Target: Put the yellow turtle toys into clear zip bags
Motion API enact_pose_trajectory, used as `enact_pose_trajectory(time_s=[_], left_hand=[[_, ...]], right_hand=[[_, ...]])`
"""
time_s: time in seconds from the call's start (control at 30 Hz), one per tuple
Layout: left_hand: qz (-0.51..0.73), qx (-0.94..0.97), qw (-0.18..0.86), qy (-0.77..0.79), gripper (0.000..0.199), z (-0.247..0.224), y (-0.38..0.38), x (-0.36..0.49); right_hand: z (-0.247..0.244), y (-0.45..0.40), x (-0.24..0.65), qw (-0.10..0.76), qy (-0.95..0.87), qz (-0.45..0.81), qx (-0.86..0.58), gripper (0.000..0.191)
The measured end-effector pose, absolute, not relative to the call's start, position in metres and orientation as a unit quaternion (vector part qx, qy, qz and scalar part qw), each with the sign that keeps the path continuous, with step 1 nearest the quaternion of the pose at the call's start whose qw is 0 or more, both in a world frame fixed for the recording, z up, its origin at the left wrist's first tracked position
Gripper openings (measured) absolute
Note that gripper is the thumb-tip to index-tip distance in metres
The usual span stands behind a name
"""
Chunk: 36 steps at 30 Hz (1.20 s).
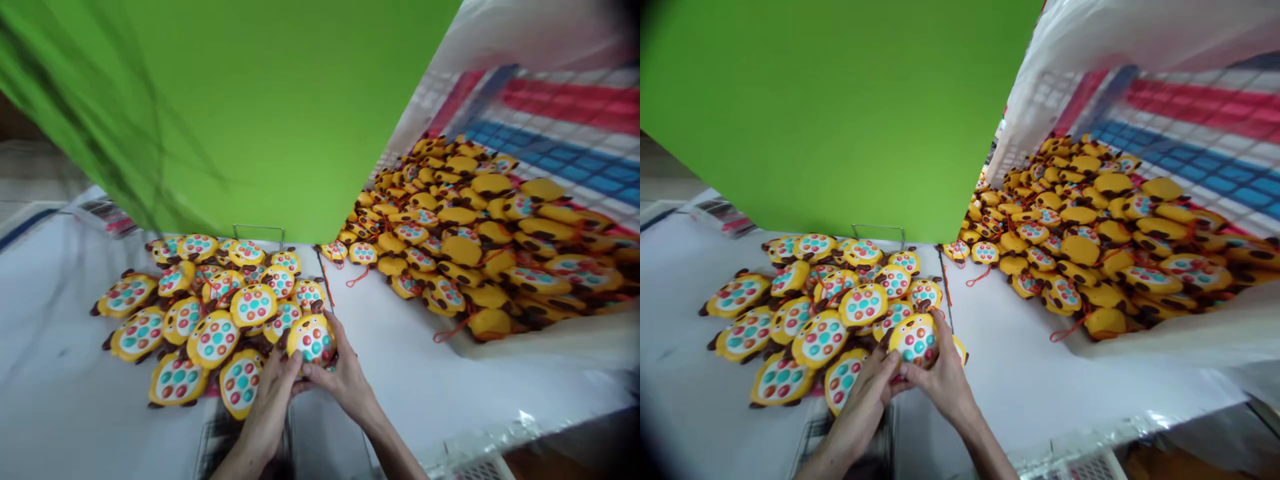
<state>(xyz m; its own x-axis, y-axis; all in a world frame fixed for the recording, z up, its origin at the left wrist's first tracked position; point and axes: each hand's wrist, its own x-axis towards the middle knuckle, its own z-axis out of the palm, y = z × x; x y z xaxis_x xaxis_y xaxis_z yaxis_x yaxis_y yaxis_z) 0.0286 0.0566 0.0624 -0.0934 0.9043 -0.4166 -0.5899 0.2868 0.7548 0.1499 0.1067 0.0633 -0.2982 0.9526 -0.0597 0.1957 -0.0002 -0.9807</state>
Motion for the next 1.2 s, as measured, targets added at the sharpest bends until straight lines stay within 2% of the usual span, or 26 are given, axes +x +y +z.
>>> enact_pose_trajectory(time_s=[0.17,0.43,0.63,0.77,0.97,1.2], left_hand=[[0.563,0.223,0.577,0.548,0.064,0.063,0.045,0.015],[0.539,0.198,0.666,0.476,0.055,0.062,0.034,0.011],[0.513,0.263,0.618,0.535,0.048,0.066,0.025,0.008],[0.489,0.299,0.598,0.56,0.049,0.072,0.02,0.008],[0.508,0.273,0.603,0.551,0.055,0.068,0.011,0.006],[0.549,0.181,0.607,0.545,0.048,0.053,-0.004,0.005]], right_hand=[[0.068,0.085,0.152,0.356,-0.542,0.642,-0.409,0.07],[0.072,0.075,0.151,0.399,-0.489,0.648,-0.427,0.043],[0.068,0.069,0.15,0.393,-0.471,0.645,-0.456,0.048],[0.066,0.07,0.144,0.398,-0.463,0.659,-0.439,0.034],[0.061,0.059,0.134,0.406,-0.454,0.662,-0.437,0.036],[0.059,0.045,0.136,0.406,-0.452,0.659,-0.444,0.034]])
